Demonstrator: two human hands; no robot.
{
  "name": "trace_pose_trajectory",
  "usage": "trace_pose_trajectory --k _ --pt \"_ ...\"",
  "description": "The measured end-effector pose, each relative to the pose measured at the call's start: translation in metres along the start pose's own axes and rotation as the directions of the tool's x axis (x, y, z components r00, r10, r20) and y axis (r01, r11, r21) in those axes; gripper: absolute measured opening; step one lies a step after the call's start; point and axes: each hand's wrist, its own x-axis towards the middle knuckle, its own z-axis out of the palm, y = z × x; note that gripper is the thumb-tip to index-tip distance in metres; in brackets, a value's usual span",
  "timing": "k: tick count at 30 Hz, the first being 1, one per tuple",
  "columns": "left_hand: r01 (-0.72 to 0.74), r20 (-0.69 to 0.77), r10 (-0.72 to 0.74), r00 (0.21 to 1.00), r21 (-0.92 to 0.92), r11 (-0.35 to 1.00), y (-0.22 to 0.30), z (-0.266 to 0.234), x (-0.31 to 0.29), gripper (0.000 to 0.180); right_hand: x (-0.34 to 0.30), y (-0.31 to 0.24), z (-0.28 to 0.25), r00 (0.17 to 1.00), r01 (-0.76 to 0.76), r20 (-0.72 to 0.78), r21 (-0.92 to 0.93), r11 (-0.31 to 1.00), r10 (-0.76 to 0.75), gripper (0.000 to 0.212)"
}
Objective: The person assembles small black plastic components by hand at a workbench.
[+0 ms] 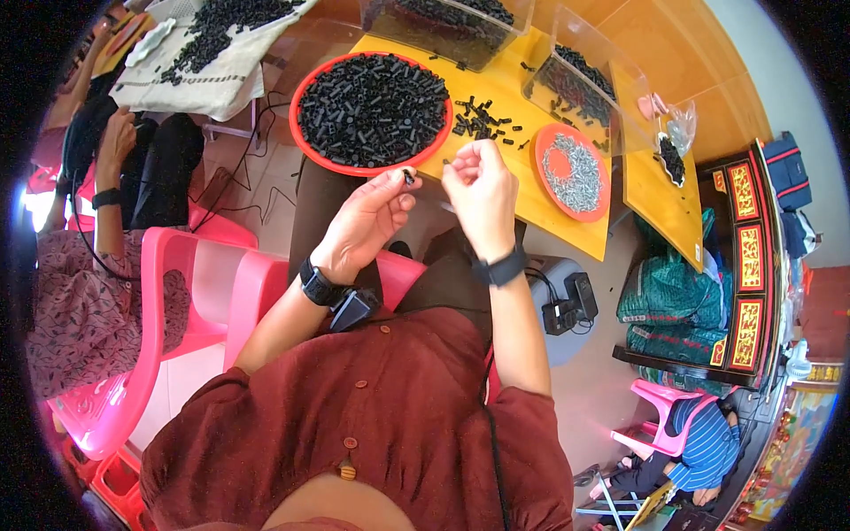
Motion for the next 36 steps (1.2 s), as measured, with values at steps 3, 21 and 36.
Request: trace_pose_trajectory --k 3,21,36 --pt "-0.050 -0.016 0.052 0.999 0.102 0.993 0.000 0.007 -0.004 0.019 -0.031 -0.046 -0.004 0.999 -0.037 0.009 0.129 0.991 0.036 0.024" --pt "-0.115 0.031 0.111 0.993 0.165 0.980 -0.006 0.019 -0.008 0.017 -0.049 -0.053 -0.007 0.996 -0.091 0.036 0.276 0.957 0.085 0.028" --pt "-0.201 0.184 0.148 0.972 0.315 0.928 -0.006 0.019 -0.011 0.020 -0.049 -0.039 -0.017 0.891 -0.438 0.286 0.743 0.505 0.353 0.037"
